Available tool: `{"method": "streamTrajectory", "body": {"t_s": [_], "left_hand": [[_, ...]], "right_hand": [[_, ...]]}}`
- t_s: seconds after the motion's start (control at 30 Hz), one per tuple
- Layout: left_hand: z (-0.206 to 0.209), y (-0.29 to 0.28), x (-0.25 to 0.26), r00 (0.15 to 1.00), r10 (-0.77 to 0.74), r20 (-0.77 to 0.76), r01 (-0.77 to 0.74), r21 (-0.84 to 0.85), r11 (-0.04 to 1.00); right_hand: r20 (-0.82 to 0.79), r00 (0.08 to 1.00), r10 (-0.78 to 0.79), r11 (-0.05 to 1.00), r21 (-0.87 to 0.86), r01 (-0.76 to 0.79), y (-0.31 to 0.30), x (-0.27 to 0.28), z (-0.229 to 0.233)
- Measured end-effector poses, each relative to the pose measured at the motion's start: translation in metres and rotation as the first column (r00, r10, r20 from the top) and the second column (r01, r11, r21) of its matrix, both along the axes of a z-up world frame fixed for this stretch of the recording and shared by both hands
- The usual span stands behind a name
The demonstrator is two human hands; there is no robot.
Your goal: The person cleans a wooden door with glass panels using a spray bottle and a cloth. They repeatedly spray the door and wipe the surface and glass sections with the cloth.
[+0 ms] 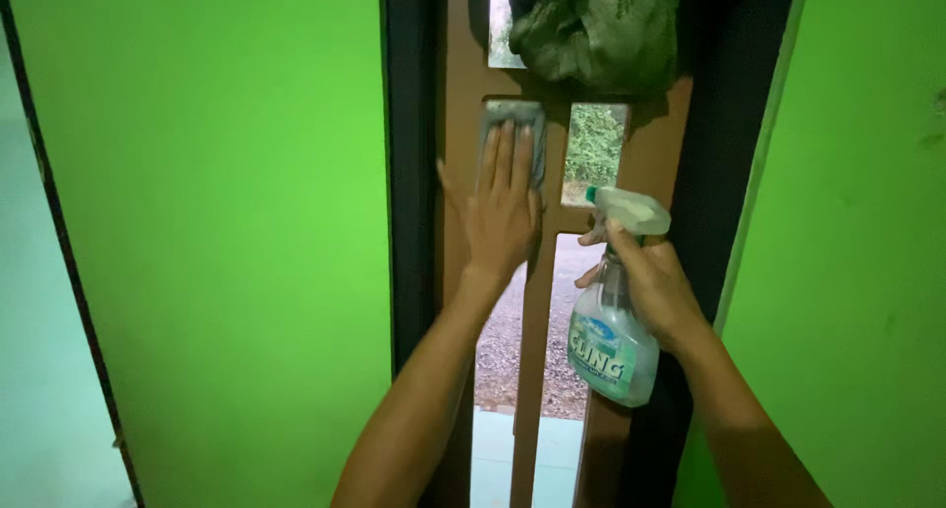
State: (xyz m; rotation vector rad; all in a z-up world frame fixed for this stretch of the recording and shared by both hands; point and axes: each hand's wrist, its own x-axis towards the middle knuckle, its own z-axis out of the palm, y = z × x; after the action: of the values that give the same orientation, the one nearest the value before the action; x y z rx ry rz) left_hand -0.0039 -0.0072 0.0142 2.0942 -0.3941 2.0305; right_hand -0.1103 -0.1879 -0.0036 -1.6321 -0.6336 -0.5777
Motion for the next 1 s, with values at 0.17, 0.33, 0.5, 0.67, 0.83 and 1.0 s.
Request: {"method": "streamTrajectory", "body": {"t_s": [0.17, 0.33, 0.5, 0.67, 0.83, 1.0], "left_hand": [[-0.082, -0.003, -0.022, 0.996, -0.038, -0.086, 0.034, -0.052, 0.998], [-0.024, 0.005, -0.006, 0.999, -0.019, -0.046, 0.02, 0.031, 0.999], [-0.007, 0.0, 0.003, 1.0, -0.007, 0.007, 0.007, -0.002, 1.0], [-0.092, 0.004, -0.029, 0.975, -0.017, -0.222, 0.02, 0.013, 1.0], [-0.051, 0.012, -0.017, 0.969, 0.033, -0.244, -0.007, 0.107, 0.994], [0.007, 0.007, 0.005, 0.997, 0.006, -0.071, -0.003, 0.034, 0.999]], "right_hand": [[-0.011, 1.0, 0.004, 1.0, 0.019, -0.004, -0.001, 0.0, -0.011], [-0.031, 0.999, -0.037, 0.999, 0.011, 0.038, 0.003, 0.004, -0.004], [0.007, 0.994, -0.11, 0.994, 0.0, 0.11, 0.001, 0.005, -0.006], [-0.05, 0.999, -0.008, 0.996, 0.083, 0.012, 0.004, -0.001, -0.014], [-0.04, 0.999, -0.007, 0.999, 0.042, 0.009, 0.007, -0.006, -0.013], [-0.025, 0.998, 0.057, 0.991, 0.123, -0.054, 0.011, -0.005, -0.012]]}}
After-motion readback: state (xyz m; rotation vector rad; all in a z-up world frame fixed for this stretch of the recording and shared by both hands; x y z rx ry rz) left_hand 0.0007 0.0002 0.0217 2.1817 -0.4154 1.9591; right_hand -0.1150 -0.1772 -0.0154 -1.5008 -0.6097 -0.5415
